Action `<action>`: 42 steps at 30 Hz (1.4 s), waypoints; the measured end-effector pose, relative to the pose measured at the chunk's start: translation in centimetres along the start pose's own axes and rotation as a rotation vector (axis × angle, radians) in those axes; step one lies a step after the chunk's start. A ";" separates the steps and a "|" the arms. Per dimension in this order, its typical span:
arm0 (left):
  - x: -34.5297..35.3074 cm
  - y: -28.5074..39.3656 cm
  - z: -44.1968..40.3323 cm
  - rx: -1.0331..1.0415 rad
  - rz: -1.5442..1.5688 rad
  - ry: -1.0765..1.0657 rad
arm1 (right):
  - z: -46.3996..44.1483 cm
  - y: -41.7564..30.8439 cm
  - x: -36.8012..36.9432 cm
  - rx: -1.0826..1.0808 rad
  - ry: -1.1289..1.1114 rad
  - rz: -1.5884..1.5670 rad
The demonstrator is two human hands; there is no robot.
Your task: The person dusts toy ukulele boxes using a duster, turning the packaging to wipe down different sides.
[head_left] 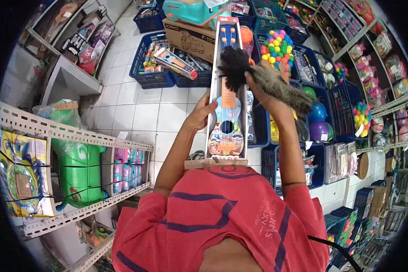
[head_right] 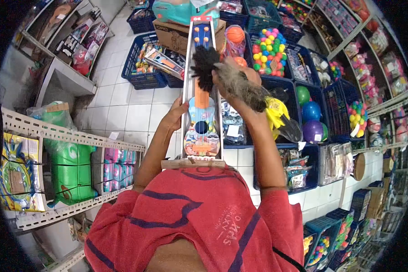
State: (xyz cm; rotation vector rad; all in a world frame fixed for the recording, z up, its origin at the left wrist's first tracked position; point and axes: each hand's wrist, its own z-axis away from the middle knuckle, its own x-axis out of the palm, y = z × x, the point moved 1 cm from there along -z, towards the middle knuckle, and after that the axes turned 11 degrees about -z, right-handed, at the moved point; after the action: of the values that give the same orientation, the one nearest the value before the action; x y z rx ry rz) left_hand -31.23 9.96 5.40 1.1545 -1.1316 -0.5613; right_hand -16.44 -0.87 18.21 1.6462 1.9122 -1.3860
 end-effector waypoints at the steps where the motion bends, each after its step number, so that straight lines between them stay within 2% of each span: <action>1: 1.1 -0.5 -0.5 0.008 -0.019 0.016 | -0.1 0.7 -0.6 -0.158 0.155 -0.017; 4: 3.1 -2.0 -2.0 0.048 -0.060 0.046 | 0.9 2.7 -3.2 0.010 -0.044 0.019; 5: 3.6 -2.8 -2.4 0.058 -0.071 0.051 | 2.0 3.2 -4.0 -0.025 -0.058 -0.127; 9: 4.5 -4.8 -3.3 -0.050 0.066 -0.045 | 4.4 5.9 -5.9 0.113 -0.343 -0.250; 13: 7.1 -4.6 -4.1 0.021 0.056 -0.038 | 2.7 6.5 -7.1 -0.095 0.039 -0.234; 16: 8.3 -4.5 -4.3 -0.015 0.047 -0.009 | 2.0 8.1 -6.5 -0.112 0.171 -0.175; 17: 8.5 -4.5 -4.4 -0.008 0.038 -0.005 | 2.3 8.3 -6.8 -0.120 0.117 -0.226; 20: 8.5 -4.8 -4.4 0.002 0.029 -0.002 | 4.4 6.7 -8.6 -0.112 -0.101 -0.030; 21: 8.2 -5.1 -4.5 -0.002 0.035 -0.012 | 4.9 7.3 -8.4 -0.069 -0.293 -0.042; 22: 8.1 -5.4 -4.6 -0.006 0.042 -0.025 | 5.3 7.4 -8.5 0.024 -0.460 -0.204; 24: 8.1 -5.6 -4.5 -0.036 0.085 -0.064 | 5.7 7.5 -8.2 -0.008 -0.387 -0.155; 26: 8.1 -5.6 -4.5 -0.044 0.089 -0.076 | 4.4 7.4 -8.3 -0.035 -0.192 -0.173; 27: 8.5 -5.2 -4.4 -0.028 0.048 -0.036 | 4.2 7.4 -7.9 -0.002 -0.037 -0.296; 28: 9.0 -4.7 -4.2 -0.029 0.018 -0.005 | 3.6 7.5 -7.5 -0.198 0.101 -0.124; 30: 9.1 -4.6 -4.1 -0.020 -0.024 0.042 | 3.4 6.7 -7.7 -0.123 0.013 -0.148; 33: 8.7 -4.7 -3.7 -0.024 -0.012 -0.004 | 5.5 8.1 -7.4 -0.133 -0.203 -0.212; 34: 8.6 -4.8 -3.6 -0.025 -0.028 -0.002 | 6.6 7.4 -7.1 0.005 -0.320 -0.193; 36: 8.2 -5.2 -3.6 -0.030 -0.063 0.003 | 7.0 6.4 -6.6 -0.209 -0.382 -0.157; 39: 8.0 -6.2 -3.4 -0.047 -0.088 0.000 | 5.2 5.9 -7.0 -0.216 -0.256 -0.244; 40: 7.9 -6.2 -3.4 -0.049 -0.097 -0.013 | 4.4 5.4 -7.3 -0.279 -0.083 -0.144; 42: 8.1 -5.9 -3.0 -0.061 -0.104 0.008 | 3.6 5.9 -6.7 -0.103 0.014 -0.323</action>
State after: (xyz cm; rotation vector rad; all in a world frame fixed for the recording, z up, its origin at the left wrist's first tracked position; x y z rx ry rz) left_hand -24.39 2.35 3.36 1.1670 -1.0447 -0.6664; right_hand -10.42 -8.47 18.32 1.3466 2.2942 -1.3599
